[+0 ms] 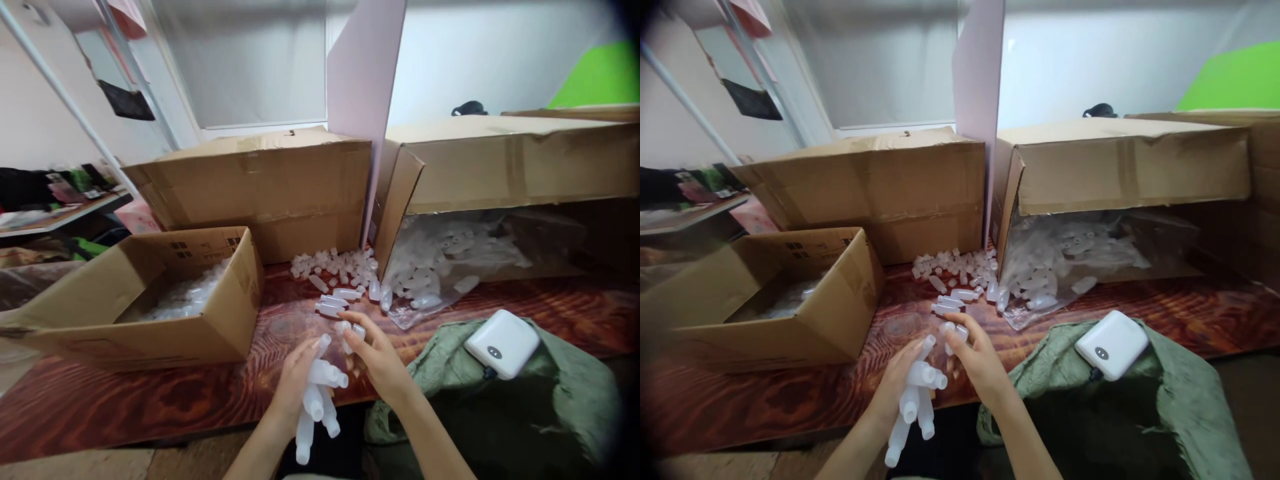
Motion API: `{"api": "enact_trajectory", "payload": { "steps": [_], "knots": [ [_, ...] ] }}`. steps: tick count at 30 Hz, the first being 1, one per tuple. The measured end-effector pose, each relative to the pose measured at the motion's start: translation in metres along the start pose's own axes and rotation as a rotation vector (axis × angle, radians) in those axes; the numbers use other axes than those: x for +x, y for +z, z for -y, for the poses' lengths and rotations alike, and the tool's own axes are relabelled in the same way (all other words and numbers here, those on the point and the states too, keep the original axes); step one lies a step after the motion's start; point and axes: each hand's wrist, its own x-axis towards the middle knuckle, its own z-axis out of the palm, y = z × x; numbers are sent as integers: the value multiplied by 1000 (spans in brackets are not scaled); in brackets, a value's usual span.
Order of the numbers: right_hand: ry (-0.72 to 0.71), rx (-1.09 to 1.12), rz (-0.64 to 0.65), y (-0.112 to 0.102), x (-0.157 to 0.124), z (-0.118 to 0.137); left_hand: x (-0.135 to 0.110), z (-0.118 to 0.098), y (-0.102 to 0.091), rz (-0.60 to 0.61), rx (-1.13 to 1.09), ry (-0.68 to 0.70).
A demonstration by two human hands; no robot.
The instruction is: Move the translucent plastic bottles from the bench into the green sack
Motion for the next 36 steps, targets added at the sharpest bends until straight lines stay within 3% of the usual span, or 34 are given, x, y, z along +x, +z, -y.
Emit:
{"api": "enact_trajectory", "payload": {
  "steps": [4, 10, 12, 17, 22, 25, 29, 33, 36],
  "knots": [
    [9, -170, 20, -19, -21, -1, -5, 5, 15, 92, 360, 102],
    [-8, -354, 37, -49, -53, 2, -9, 11, 27, 261, 675, 32],
    [-66, -528, 61, -57, -67, 10, -11, 9, 33, 320, 754, 28],
    [-368, -938, 159, -67, -102, 29, -11, 6, 51, 520, 852, -84],
    [-380, -1086, 124, -74, -131, 20, -9, 17, 64, 689, 974, -74],
    [-279, -986, -60, -74, -147, 5, -11, 28, 69, 791, 1140, 78],
    [12, -633, -305, -68, -161, -8, -15, 42, 70, 867, 1320, 302],
    [293, -126, -370, -62, -167, -14, -18, 51, 66, 947, 1473, 407],
    [387, 183, -369, -59, -173, -21, -20, 55, 66, 974, 1531, 445]
  ]
}}
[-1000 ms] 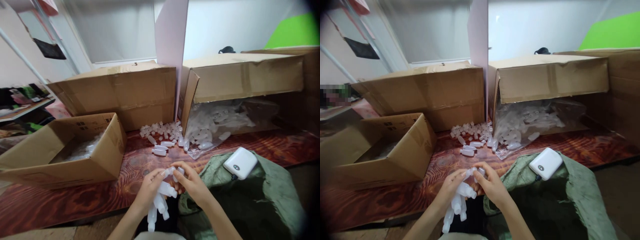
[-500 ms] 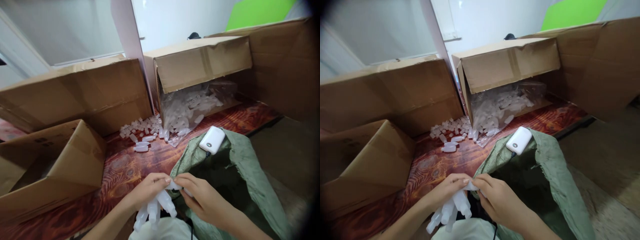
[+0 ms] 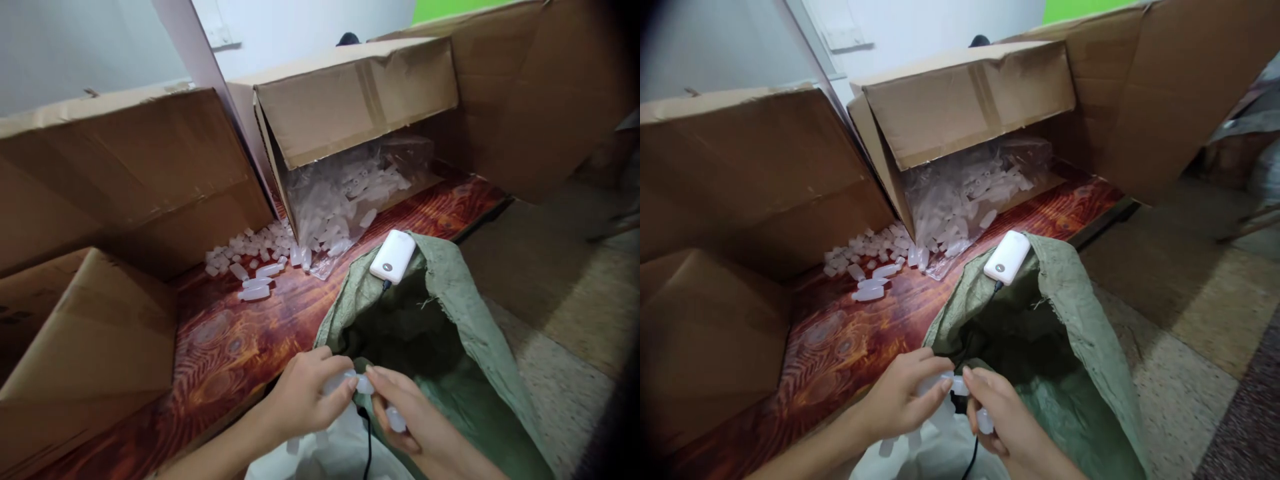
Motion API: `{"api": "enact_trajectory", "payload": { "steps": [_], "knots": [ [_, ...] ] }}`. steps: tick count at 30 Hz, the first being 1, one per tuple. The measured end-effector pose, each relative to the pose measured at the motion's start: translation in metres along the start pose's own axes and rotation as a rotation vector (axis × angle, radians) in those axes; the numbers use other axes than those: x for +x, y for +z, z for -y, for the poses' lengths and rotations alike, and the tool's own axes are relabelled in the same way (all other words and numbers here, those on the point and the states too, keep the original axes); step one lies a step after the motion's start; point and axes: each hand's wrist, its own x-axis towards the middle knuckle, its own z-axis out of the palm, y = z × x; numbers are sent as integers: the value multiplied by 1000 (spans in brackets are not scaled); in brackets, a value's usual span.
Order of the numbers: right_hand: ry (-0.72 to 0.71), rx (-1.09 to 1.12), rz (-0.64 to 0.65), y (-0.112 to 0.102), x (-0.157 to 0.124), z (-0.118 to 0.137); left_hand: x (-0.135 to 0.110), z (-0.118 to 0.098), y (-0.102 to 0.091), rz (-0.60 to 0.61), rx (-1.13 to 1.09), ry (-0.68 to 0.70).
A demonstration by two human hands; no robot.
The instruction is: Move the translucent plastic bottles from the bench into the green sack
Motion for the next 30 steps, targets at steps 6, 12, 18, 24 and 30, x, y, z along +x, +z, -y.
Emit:
{"api": "enact_trajectory", "payload": {
  "steps": [6, 12, 18, 24, 30],
  "knots": [
    [-496, -648, -81, -16, -12, -6, 9, -6, -2, 181, -462, -207],
    [-1114, -1408, -52, -32, -24, 9, 14, -15, -6, 423, -950, -672],
    [-544, -966, -131, -25, -29, -2, 16, -10, 1, 379, -816, -482],
    [-29, -350, -94, -6, -22, 0, 12, -10, -2, 314, -470, -160],
    [206, -3, -58, -5, -19, -12, 4, -7, -4, 174, -100, 115]
  ]
}}
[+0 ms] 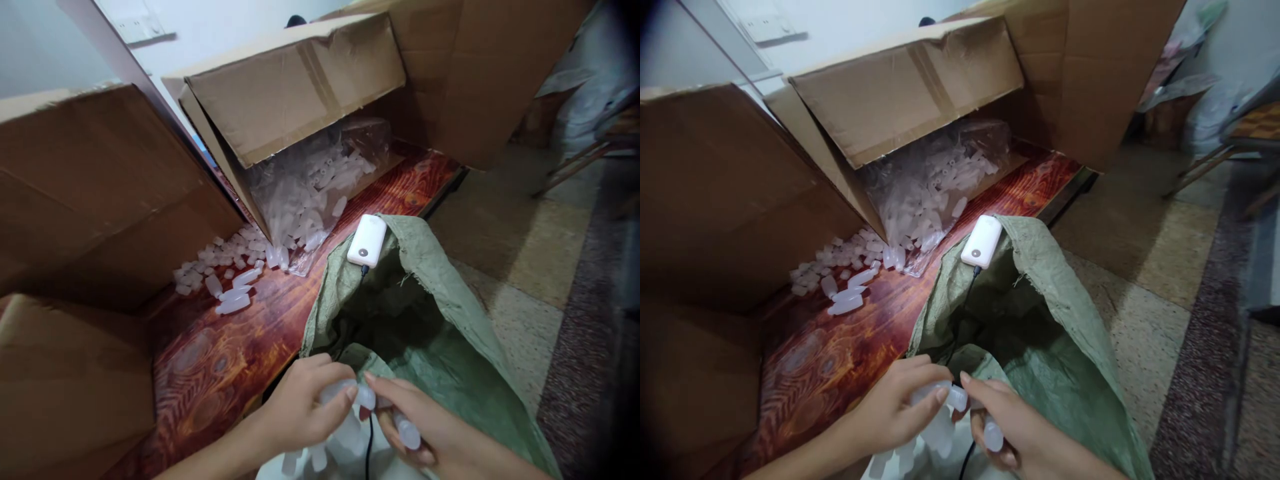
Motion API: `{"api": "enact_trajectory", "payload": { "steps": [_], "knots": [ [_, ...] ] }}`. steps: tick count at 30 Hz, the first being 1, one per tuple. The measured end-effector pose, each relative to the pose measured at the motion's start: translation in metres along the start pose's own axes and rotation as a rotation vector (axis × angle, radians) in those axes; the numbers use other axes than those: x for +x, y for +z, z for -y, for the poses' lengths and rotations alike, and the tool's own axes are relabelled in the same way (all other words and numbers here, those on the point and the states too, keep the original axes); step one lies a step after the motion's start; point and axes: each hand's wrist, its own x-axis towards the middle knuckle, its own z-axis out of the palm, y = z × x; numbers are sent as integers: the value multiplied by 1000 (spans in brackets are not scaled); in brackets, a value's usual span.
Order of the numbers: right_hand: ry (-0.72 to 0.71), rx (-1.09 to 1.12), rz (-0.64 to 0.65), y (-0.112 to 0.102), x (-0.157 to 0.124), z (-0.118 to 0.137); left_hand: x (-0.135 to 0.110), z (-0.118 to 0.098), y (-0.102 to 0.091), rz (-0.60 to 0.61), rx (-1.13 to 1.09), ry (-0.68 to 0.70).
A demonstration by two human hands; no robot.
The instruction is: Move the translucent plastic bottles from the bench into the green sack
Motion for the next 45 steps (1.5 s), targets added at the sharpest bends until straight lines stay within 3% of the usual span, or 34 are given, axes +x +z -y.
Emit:
{"api": "enact_trajectory", "payload": {
  "steps": [2, 4, 6, 8, 11, 15, 19, 24, 27, 29, 31, 35, 39, 42, 45],
  "knots": [
    [-194, -212, -148, -6, -3, -4, 0, 2, 0, 2, -7, -18],
    [-495, -532, -271, -13, -9, -6, 0, 2, -2, 5, -15, -42],
    [-883, -876, -288, -20, -15, -7, 1, 2, -5, 24, -46, -66],
    [-1132, -1160, -263, -24, -19, -7, 1, 0, -8, 68, -108, -79],
    [-1110, -1282, -355, -24, -20, -5, 2, -3, -10, 115, -171, -102],
    [-1304, -1318, -331, -23, -20, -5, 3, -5, -13, 117, -184, -113],
    [-1070, -1264, -396, -28, -21, -4, 4, -3, -17, 100, -249, -142],
    [-1264, -1370, -335, -12, -22, 7, 7, -1, -13, 160, -439, -269],
    [-1292, -1289, -415, 2, -12, 7, 8, -1, -6, 151, -543, -336],
    [-1198, -1087, -429, 8, -4, 3, 7, -1, -2, 83, -507, -334],
    [-999, -804, -398, 13, 3, -1, 6, -1, 1, 0, -419, -297],
    [-572, -29, -241, 22, 9, -5, 5, -1, 0, -171, -283, -246],
    [-277, 671, -83, 21, 11, -3, 6, 3, -7, -322, -246, -284],
    [-130, 895, -42, 19, 11, -1, 4, 8, -11, -400, -246, -349],
    [-182, 837, -41, 22, 8, -2, 2, 12, -11, -443, -256, -398]
  ]
}}
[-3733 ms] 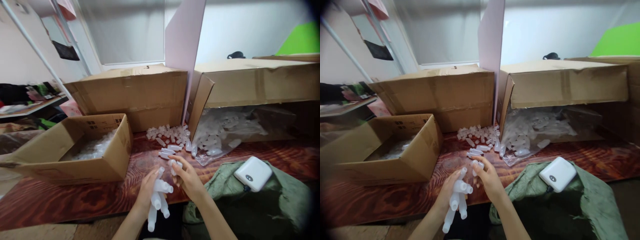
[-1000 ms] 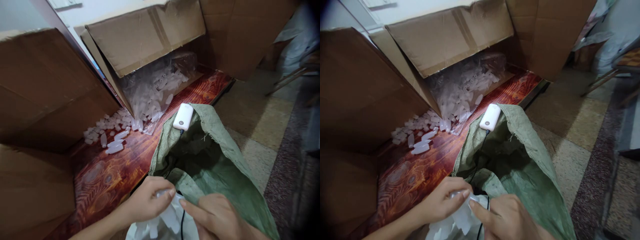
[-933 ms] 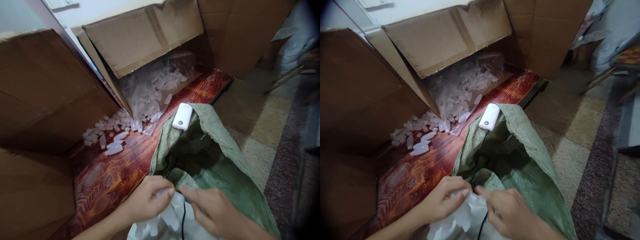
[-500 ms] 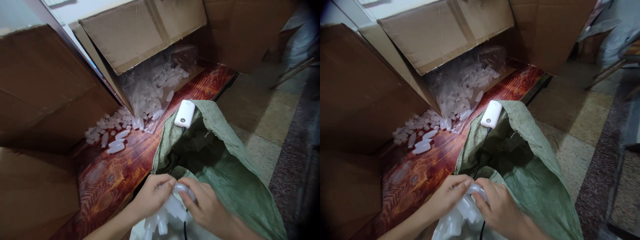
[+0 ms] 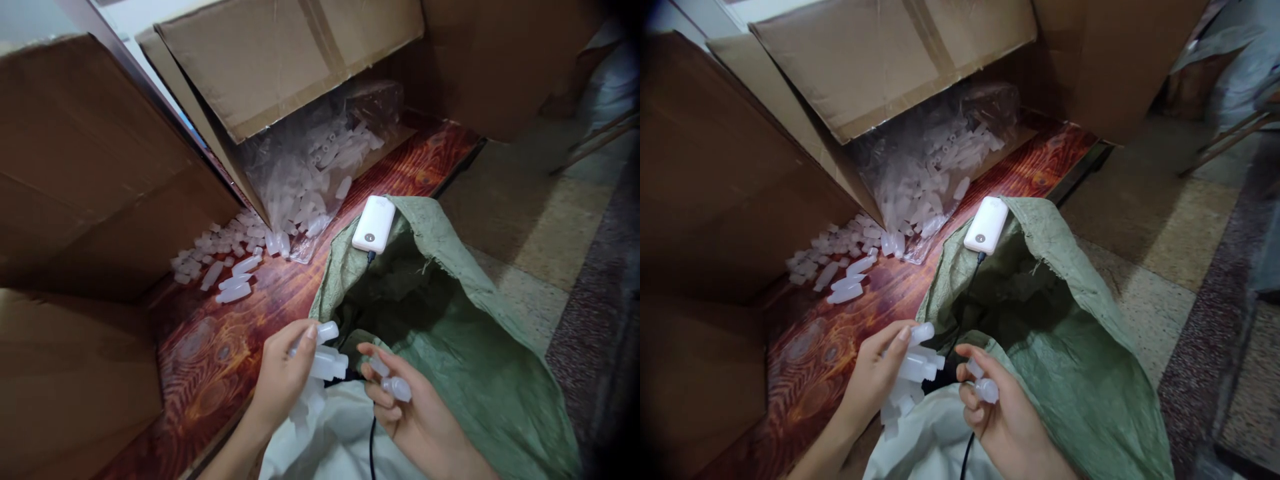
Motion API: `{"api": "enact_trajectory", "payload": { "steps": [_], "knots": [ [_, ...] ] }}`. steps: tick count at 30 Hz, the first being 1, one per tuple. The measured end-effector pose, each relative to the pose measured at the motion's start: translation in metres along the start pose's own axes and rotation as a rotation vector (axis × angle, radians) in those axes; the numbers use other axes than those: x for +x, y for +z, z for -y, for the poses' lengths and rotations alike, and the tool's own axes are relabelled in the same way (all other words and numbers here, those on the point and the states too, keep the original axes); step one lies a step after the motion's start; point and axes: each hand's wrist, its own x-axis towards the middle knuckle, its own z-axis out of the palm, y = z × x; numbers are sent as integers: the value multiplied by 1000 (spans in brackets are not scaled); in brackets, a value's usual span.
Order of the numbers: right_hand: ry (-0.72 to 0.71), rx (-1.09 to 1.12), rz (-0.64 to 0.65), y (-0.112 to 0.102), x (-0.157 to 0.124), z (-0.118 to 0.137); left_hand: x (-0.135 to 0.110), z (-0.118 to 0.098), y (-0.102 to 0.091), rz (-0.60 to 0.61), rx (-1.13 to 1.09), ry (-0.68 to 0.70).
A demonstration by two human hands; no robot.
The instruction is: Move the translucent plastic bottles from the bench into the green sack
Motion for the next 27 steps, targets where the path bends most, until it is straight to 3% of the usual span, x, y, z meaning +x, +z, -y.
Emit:
{"api": "enact_trajectory", "payload": {
  "steps": [4, 9, 11, 15, 20, 23, 27],
  "knots": [
    [-321, -459, 51, 4, -6, -6, -1, 0, 1, -58, 24, -8],
    [-1063, -1192, 114, 6, -1, -1, -4, -4, 6, -104, 21, 0],
    [-1200, -1320, 167, 6, 2, 1, -5, -5, 9, -87, 5, -1],
    [-1263, -1484, 211, 1, 4, 3, -6, -6, 13, -45, -30, -15],
    [-1495, -1670, 260, -2, 1, 11, -5, -12, 14, -33, -61, -14],
    [-1406, -1630, 232, 5, -2, 16, -7, -17, 14, -55, -71, 8],
    [-1112, -1535, 174, 12, -6, 16, -10, -19, 16, -69, -77, 27]
  ]
}}
